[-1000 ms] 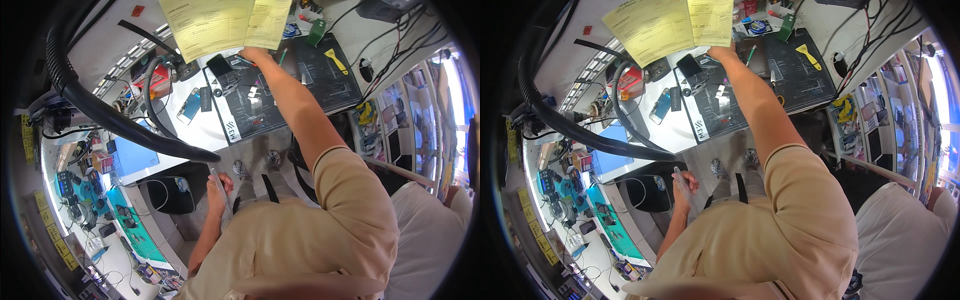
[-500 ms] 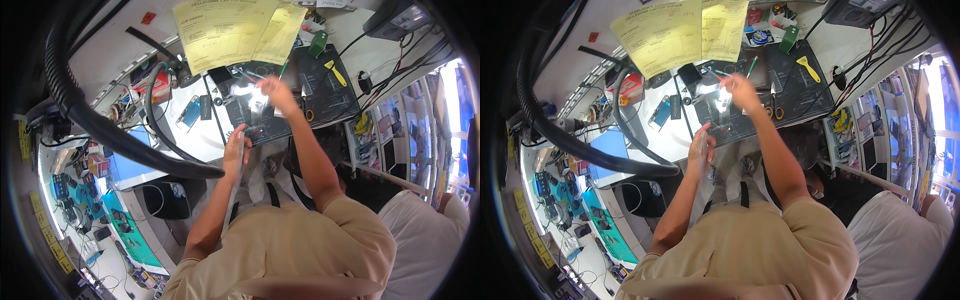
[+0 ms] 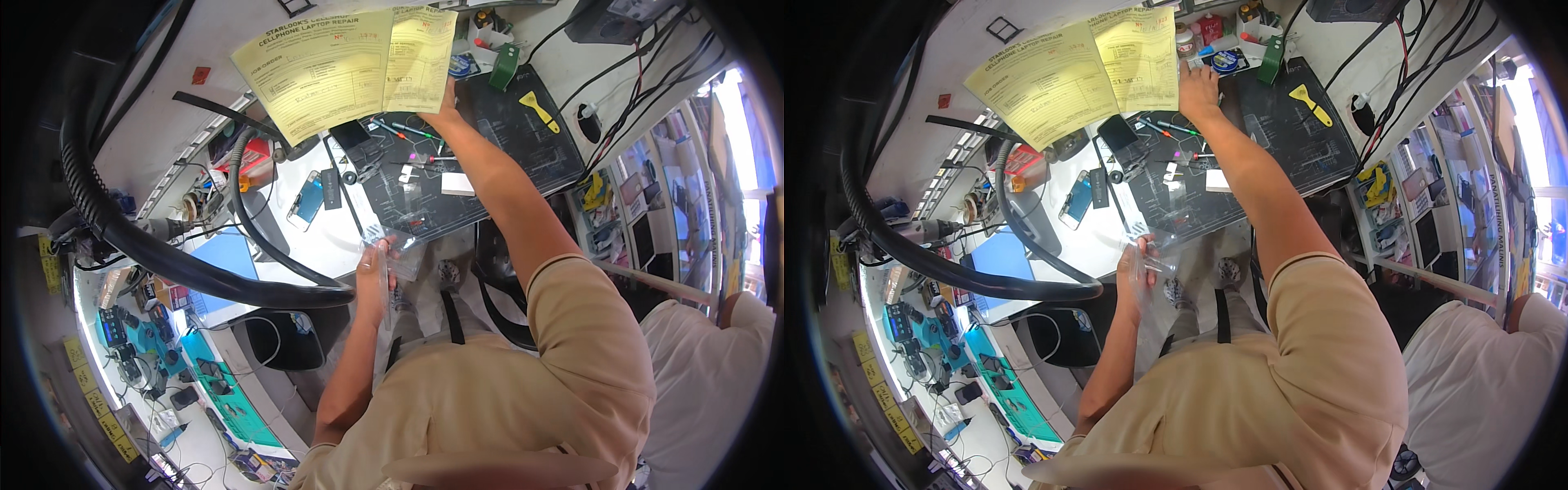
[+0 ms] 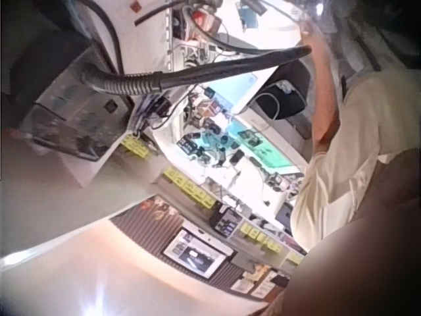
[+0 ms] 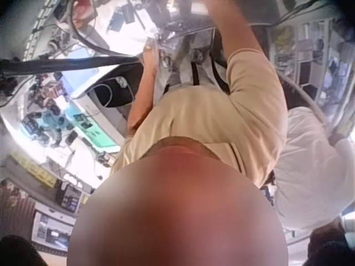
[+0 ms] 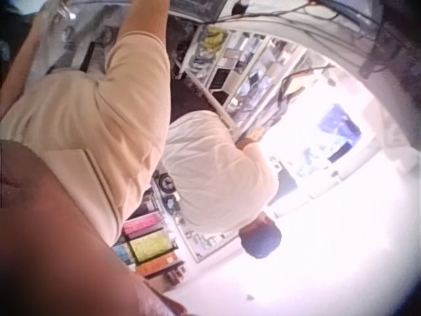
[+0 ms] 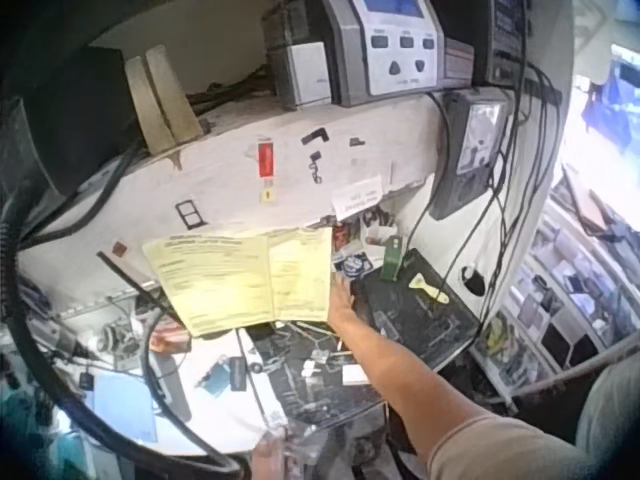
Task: The person receives cash from a customer, counts and sorts the banknotes, and places them into a cash drawer. They then write in a ledger and handle a small plastic-wrapped item, placing it on a shelf.
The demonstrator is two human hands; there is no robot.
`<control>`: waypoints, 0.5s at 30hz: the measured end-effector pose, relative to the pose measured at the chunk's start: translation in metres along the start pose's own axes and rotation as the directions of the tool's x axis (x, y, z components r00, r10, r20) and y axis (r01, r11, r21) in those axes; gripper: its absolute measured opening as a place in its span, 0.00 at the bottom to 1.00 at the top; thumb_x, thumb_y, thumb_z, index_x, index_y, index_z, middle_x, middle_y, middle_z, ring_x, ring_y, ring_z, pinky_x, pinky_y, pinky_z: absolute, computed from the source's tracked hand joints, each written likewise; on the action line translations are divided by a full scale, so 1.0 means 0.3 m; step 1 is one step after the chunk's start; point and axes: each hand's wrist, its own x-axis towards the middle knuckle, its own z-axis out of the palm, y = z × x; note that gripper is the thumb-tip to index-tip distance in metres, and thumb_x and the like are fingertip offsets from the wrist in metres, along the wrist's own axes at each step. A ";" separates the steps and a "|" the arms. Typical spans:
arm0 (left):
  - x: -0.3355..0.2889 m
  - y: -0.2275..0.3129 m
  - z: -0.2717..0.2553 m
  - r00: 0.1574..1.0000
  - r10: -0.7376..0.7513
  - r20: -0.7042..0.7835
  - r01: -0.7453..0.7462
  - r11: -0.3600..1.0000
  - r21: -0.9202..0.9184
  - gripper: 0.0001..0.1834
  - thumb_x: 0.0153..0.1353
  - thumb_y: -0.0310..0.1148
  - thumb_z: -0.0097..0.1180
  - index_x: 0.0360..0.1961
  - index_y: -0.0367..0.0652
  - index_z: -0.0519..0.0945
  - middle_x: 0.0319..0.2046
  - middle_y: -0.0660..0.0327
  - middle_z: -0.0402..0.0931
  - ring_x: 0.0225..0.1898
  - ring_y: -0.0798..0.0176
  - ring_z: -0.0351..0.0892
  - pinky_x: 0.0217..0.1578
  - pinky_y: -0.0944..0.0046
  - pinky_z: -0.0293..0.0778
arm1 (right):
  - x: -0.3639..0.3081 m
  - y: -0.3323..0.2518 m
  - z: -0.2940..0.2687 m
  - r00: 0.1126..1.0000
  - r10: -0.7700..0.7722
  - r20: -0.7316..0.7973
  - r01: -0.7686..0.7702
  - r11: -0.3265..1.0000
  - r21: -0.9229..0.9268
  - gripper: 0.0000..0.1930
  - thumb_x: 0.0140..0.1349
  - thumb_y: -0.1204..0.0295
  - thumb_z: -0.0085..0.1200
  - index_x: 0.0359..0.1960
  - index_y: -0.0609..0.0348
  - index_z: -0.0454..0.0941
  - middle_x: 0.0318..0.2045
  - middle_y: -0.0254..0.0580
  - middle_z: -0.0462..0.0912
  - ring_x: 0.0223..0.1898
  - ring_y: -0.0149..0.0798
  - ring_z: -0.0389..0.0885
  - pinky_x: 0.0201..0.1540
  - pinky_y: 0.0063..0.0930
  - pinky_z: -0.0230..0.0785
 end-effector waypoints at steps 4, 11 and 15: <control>-0.024 0.002 -0.001 0.998 0.057 -0.037 -0.055 0.997 0.048 0.22 0.77 0.50 0.51 0.55 0.43 0.81 0.31 0.66 0.76 0.19 0.78 0.66 0.19 0.75 0.60 | -0.022 -0.054 -0.150 0.980 0.177 0.094 -0.197 0.931 0.306 0.17 0.71 0.65 0.54 0.56 0.60 0.80 0.47 0.53 0.84 0.50 0.44 0.83 0.51 0.42 0.75; 0.025 -0.005 0.019 0.996 0.091 0.003 -0.091 0.993 0.071 0.25 0.79 0.54 0.47 0.56 0.41 0.78 0.34 0.67 0.77 0.20 0.78 0.67 0.18 0.76 0.61 | -0.520 -0.188 -0.511 0.497 -0.301 0.814 -0.623 0.529 0.576 0.09 0.71 0.63 0.61 0.45 0.52 0.87 0.40 0.31 0.87 0.44 0.29 0.84 0.49 0.30 0.75; 0.036 -0.041 0.023 0.982 0.184 0.033 -0.187 0.969 0.164 0.22 0.77 0.50 0.53 0.54 0.42 0.80 0.34 0.68 0.78 0.23 0.78 0.69 0.22 0.74 0.64 | -0.608 -0.185 -0.527 0.506 -0.309 0.805 -0.654 0.471 0.592 0.13 0.68 0.60 0.63 0.45 0.53 0.87 0.39 0.38 0.88 0.42 0.33 0.86 0.47 0.30 0.76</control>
